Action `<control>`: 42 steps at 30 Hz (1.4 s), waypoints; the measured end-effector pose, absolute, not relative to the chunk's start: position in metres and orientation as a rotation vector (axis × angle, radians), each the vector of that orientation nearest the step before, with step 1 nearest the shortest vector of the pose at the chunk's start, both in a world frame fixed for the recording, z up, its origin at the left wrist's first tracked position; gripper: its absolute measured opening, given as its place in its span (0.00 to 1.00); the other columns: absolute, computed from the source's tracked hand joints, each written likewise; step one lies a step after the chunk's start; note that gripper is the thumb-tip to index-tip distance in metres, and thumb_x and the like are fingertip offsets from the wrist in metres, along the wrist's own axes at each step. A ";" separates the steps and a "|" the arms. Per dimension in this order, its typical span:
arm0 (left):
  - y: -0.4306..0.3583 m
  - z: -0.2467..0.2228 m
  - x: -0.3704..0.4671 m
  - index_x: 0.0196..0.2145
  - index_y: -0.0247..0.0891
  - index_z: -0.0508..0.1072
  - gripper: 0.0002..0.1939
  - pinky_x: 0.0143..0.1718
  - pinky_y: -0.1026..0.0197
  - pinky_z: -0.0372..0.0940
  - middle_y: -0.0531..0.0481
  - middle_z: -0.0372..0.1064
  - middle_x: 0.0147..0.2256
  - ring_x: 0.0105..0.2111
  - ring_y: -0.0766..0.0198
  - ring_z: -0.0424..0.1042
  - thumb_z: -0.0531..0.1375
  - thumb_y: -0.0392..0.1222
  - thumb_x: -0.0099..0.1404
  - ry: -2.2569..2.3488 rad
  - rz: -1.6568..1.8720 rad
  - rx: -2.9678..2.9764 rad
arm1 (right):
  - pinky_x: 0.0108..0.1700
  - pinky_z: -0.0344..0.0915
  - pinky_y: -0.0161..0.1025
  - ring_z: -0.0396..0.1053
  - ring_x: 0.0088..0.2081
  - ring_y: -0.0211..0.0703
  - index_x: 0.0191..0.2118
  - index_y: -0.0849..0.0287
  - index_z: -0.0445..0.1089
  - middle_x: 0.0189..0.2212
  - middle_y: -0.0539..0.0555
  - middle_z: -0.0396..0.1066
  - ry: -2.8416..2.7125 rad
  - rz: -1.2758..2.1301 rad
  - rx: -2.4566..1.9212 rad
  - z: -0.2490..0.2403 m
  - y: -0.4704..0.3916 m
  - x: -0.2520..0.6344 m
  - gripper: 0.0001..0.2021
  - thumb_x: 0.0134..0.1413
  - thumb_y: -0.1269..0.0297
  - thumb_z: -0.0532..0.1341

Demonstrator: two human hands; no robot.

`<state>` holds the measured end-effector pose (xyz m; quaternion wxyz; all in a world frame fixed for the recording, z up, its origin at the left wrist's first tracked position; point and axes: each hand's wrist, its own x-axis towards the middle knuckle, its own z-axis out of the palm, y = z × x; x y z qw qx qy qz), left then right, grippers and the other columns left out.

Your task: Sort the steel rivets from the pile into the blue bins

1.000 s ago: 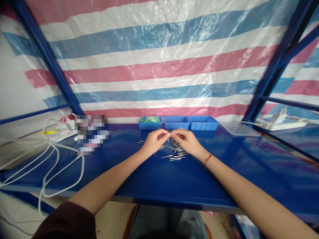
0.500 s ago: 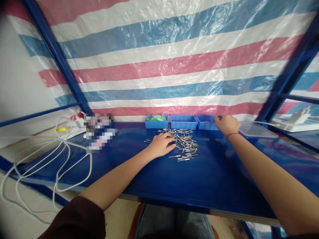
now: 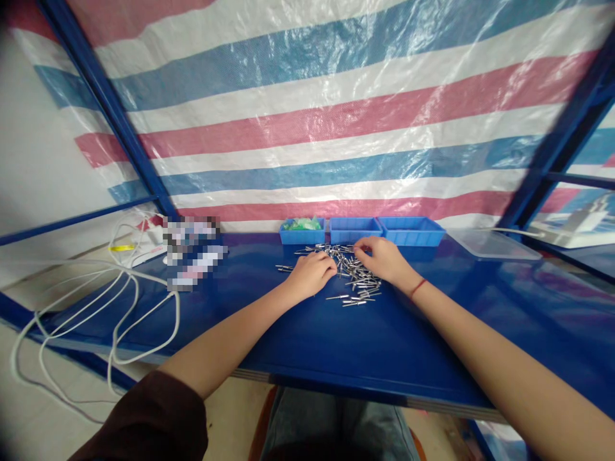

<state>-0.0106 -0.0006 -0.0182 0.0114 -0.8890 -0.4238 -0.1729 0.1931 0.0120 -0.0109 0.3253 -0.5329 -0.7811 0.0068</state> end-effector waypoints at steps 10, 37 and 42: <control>0.009 -0.021 -0.008 0.36 0.38 0.70 0.09 0.44 0.59 0.63 0.50 0.73 0.38 0.40 0.61 0.70 0.51 0.39 0.67 -1.275 -1.188 -2.805 | 0.37 0.65 0.39 0.71 0.34 0.44 0.34 0.59 0.73 0.33 0.54 0.75 -2.097 0.377 -1.122 -0.004 -0.011 0.172 0.15 0.54 0.54 0.56; 0.008 -0.015 -0.001 0.36 0.36 0.72 0.09 0.36 0.65 0.63 0.49 0.72 0.36 0.35 0.66 0.70 0.56 0.43 0.62 -1.399 -1.967 -2.896 | 0.38 0.65 0.41 0.69 0.32 0.42 0.34 0.59 0.72 0.30 0.54 0.74 -1.576 0.789 -0.996 -0.002 -0.011 0.164 0.20 0.40 0.47 0.66; 0.009 -0.019 0.000 0.36 0.36 0.72 0.11 0.40 0.62 0.64 0.50 0.73 0.35 0.36 0.65 0.70 0.54 0.45 0.64 -1.383 -1.783 -3.009 | 0.32 0.64 0.39 0.66 0.27 0.39 0.28 0.59 0.70 0.23 0.51 0.70 -1.639 0.596 -1.006 0.003 -0.014 0.162 0.17 0.46 0.47 0.62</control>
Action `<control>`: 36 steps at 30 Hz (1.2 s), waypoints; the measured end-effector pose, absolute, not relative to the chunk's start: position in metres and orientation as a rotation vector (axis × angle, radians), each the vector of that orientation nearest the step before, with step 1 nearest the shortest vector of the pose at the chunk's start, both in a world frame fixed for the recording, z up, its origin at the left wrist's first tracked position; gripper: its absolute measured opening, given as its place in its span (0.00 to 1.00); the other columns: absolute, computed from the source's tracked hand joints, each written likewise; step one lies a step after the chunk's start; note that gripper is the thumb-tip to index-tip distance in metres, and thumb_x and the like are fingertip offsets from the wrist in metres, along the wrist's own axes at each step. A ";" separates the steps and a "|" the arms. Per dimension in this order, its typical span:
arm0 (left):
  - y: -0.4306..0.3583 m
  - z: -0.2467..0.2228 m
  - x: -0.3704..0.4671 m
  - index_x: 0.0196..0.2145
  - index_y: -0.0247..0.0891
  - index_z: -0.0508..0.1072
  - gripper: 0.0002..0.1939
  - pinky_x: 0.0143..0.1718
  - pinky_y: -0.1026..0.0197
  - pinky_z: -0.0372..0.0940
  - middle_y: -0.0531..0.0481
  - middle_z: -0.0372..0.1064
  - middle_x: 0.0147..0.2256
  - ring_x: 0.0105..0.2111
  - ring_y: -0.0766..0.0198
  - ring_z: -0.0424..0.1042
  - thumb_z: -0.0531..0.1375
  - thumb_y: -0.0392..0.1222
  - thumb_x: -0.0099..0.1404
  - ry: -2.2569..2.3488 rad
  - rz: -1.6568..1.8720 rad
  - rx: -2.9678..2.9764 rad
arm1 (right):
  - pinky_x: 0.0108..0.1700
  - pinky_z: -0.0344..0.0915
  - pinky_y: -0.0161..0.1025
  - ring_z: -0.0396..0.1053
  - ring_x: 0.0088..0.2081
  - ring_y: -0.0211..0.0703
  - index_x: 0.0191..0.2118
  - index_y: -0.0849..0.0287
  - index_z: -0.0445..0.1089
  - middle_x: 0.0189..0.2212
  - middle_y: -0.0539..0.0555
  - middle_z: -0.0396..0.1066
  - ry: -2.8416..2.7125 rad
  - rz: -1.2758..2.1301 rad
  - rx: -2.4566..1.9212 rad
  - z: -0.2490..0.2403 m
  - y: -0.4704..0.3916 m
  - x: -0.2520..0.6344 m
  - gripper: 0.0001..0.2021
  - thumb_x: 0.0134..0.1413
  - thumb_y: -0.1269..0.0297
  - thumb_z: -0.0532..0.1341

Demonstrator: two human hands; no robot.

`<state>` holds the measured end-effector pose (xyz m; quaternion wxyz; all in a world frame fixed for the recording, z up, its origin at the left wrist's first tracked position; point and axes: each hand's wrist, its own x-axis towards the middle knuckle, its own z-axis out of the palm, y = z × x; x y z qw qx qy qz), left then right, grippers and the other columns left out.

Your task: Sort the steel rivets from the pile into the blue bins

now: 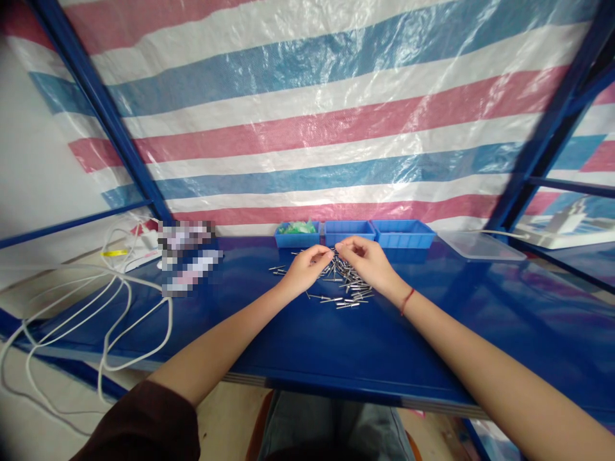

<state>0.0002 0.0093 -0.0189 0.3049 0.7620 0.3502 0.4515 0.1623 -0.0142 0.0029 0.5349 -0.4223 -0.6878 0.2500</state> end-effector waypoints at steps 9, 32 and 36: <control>0.004 -0.019 -0.008 0.41 0.40 0.73 0.11 0.50 0.54 0.61 0.47 0.71 0.41 0.45 0.58 0.68 0.54 0.44 0.64 1.100 1.001 2.540 | 0.39 0.64 0.49 0.71 0.36 0.55 0.29 0.55 0.71 0.29 0.59 0.74 -1.270 -0.039 -1.541 0.011 0.036 0.254 0.09 0.48 0.57 0.58; 0.019 -0.015 -0.031 0.33 0.43 0.76 0.09 0.45 0.53 0.62 0.48 0.70 0.39 0.43 0.55 0.68 0.56 0.44 0.62 1.397 0.605 2.623 | 0.36 0.64 0.45 0.71 0.32 0.50 0.33 0.58 0.73 0.31 0.57 0.75 -1.968 -0.045 -1.463 -0.013 0.020 0.190 0.12 0.52 0.61 0.54; 0.017 -0.016 -0.028 0.33 0.42 0.75 0.08 0.46 0.54 0.61 0.48 0.70 0.39 0.42 0.56 0.68 0.55 0.43 0.63 1.358 0.662 2.664 | 0.39 0.64 0.42 0.71 0.33 0.46 0.32 0.56 0.73 0.32 0.54 0.76 -2.109 0.040 -1.277 -0.017 -0.001 0.163 0.11 0.53 0.64 0.53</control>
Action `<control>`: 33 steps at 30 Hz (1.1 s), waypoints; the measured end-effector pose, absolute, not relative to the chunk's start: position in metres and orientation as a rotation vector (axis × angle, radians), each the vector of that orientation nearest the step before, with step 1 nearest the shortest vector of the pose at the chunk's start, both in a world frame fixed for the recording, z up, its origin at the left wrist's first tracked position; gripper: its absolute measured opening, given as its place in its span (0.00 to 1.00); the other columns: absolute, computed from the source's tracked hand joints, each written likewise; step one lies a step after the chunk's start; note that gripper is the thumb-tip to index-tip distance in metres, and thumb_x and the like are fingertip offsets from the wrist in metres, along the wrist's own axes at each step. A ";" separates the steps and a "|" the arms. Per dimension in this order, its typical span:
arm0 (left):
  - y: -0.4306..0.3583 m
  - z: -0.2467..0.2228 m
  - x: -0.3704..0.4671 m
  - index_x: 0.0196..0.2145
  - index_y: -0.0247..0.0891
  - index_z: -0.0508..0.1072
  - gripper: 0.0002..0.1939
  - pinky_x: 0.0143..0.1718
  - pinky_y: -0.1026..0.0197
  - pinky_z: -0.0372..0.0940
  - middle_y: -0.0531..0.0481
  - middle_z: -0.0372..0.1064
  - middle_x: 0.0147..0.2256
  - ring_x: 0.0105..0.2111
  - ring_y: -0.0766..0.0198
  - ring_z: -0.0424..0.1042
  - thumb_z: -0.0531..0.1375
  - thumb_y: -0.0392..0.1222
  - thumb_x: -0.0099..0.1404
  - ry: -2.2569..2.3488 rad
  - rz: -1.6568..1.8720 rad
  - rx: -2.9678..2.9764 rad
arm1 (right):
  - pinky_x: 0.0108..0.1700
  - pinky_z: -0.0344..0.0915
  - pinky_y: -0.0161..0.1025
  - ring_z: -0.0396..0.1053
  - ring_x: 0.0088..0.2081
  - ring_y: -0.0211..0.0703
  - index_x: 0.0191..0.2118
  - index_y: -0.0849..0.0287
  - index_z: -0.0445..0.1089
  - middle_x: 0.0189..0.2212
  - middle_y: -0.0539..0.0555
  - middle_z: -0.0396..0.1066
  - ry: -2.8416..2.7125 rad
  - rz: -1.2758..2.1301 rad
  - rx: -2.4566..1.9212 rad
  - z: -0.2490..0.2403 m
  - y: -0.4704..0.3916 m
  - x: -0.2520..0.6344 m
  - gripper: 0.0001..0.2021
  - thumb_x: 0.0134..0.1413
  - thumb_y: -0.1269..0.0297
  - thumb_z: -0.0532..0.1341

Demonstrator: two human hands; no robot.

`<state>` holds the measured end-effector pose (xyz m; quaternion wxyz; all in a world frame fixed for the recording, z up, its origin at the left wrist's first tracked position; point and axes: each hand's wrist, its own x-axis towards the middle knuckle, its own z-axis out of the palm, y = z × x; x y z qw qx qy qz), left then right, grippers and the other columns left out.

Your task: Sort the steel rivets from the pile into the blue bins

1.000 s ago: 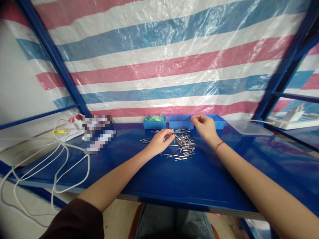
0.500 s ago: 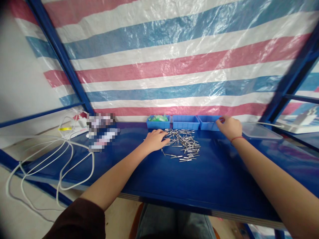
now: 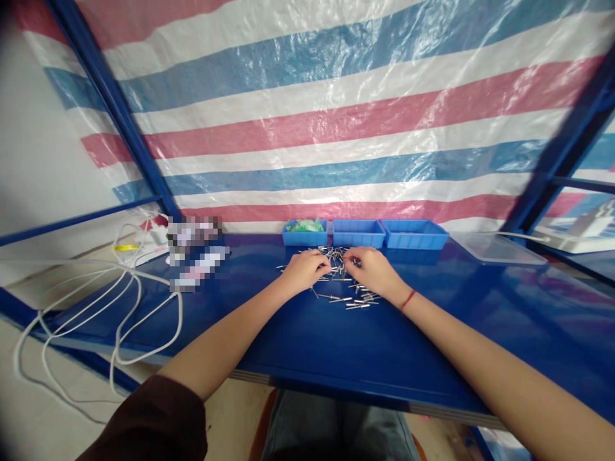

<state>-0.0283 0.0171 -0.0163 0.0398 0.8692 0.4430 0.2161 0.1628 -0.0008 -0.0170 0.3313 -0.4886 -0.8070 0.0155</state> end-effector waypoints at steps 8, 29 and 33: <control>0.017 -0.015 -0.020 0.35 0.39 0.73 0.11 0.43 0.59 0.62 0.49 0.72 0.36 0.39 0.60 0.69 0.52 0.44 0.66 1.199 0.941 2.570 | 0.38 0.65 0.42 0.72 0.34 0.45 0.40 0.57 0.72 0.33 0.53 0.75 -2.076 0.215 -1.200 -0.021 -0.012 0.159 0.11 0.53 0.60 0.56; 0.013 -0.023 0.002 0.35 0.33 0.68 0.10 0.39 0.61 0.66 0.48 0.72 0.31 0.31 0.68 0.71 0.57 0.44 0.62 0.715 1.055 1.732 | 0.32 0.65 0.40 0.67 0.27 0.41 0.30 0.57 0.71 0.24 0.51 0.71 -1.574 0.712 -1.030 -0.004 -0.022 0.155 0.15 0.46 0.49 0.62; 0.015 -0.027 0.002 0.35 0.33 0.69 0.10 0.39 0.61 0.66 0.47 0.73 0.32 0.30 0.68 0.71 0.57 0.43 0.63 0.726 1.041 1.771 | 0.34 0.66 0.42 0.68 0.28 0.42 0.30 0.58 0.70 0.25 0.52 0.72 -1.544 0.693 -1.035 -0.007 -0.019 0.155 0.15 0.43 0.50 0.64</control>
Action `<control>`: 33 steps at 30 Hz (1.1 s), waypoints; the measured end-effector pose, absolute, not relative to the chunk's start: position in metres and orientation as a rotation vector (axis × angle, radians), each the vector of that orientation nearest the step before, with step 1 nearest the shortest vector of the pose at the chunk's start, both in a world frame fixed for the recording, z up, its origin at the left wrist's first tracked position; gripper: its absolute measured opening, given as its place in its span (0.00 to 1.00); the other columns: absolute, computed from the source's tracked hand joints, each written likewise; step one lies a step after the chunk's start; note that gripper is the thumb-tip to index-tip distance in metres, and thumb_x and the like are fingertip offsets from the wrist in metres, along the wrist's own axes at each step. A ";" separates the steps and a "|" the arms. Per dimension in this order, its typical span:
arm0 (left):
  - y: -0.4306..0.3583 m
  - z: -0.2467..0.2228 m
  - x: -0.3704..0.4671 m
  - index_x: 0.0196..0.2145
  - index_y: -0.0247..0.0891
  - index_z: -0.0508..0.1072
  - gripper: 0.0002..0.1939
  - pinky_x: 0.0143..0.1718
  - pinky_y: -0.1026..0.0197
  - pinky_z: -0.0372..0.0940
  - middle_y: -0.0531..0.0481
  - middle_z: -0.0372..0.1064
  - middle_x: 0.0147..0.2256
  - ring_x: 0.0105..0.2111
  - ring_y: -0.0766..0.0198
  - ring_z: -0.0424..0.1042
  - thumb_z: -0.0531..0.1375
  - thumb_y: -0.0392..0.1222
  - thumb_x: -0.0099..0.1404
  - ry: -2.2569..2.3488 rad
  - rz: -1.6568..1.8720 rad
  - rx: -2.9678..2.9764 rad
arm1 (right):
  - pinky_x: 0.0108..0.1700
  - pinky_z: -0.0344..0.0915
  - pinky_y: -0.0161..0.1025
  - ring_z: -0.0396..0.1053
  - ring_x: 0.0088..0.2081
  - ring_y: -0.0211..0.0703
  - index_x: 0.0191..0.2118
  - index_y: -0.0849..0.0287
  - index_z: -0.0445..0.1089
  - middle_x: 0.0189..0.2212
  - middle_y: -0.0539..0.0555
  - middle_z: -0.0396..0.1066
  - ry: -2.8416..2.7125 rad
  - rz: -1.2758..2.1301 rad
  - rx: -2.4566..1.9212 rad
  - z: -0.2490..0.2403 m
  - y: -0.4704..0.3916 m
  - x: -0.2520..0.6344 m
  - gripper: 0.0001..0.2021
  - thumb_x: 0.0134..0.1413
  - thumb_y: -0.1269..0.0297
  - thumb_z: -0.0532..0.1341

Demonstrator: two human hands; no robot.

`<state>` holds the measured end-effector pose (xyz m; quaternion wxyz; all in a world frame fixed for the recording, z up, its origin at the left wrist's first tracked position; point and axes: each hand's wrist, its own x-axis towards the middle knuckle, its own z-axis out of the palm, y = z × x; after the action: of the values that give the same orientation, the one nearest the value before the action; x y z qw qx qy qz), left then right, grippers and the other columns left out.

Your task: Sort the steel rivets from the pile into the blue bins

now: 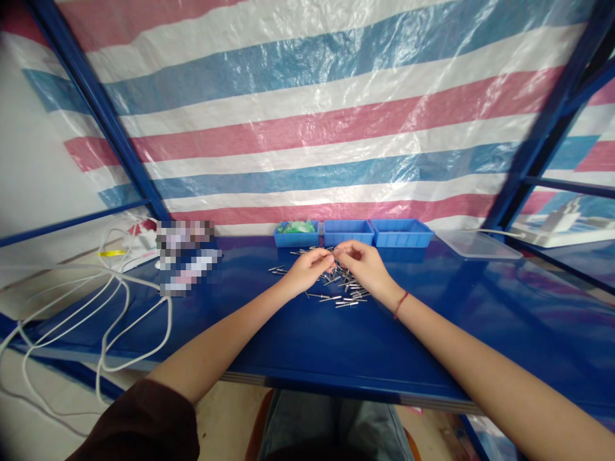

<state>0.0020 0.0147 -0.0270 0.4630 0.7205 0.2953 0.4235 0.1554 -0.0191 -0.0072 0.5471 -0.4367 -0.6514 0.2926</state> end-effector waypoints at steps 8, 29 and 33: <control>0.014 -0.023 0.002 0.36 0.34 0.72 0.09 0.38 0.63 0.64 0.48 0.73 0.36 0.34 0.66 0.71 0.59 0.42 0.60 0.814 1.218 1.911 | 0.32 0.63 0.39 0.66 0.28 0.40 0.31 0.59 0.70 0.26 0.52 0.71 -1.702 0.340 -1.041 -0.005 -0.021 0.158 0.11 0.51 0.56 0.59; 0.012 -0.022 -0.020 0.50 0.45 0.71 0.21 0.49 0.45 0.61 0.45 0.67 0.49 0.51 0.49 0.64 0.52 0.55 0.64 1.368 0.601 2.696 | 0.38 0.62 0.63 0.68 0.43 0.73 0.26 0.57 0.70 0.30 0.67 0.72 -1.279 -0.218 -2.009 0.014 0.051 0.311 0.11 0.48 0.59 0.54; 0.011 -0.022 -0.017 0.42 0.45 0.75 0.15 0.47 0.49 0.63 0.48 0.70 0.45 0.47 0.52 0.67 0.51 0.47 0.65 1.382 0.551 2.718 | 0.39 0.63 0.62 0.69 0.41 0.68 0.30 0.55 0.70 0.29 0.63 0.71 -1.343 -0.229 -2.036 0.007 0.053 0.310 0.11 0.48 0.55 0.54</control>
<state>-0.0175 0.0115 -0.0220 0.0215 0.8770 0.4459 0.1777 0.3098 0.0530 0.0072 0.3392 -0.7818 -0.5158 -0.0878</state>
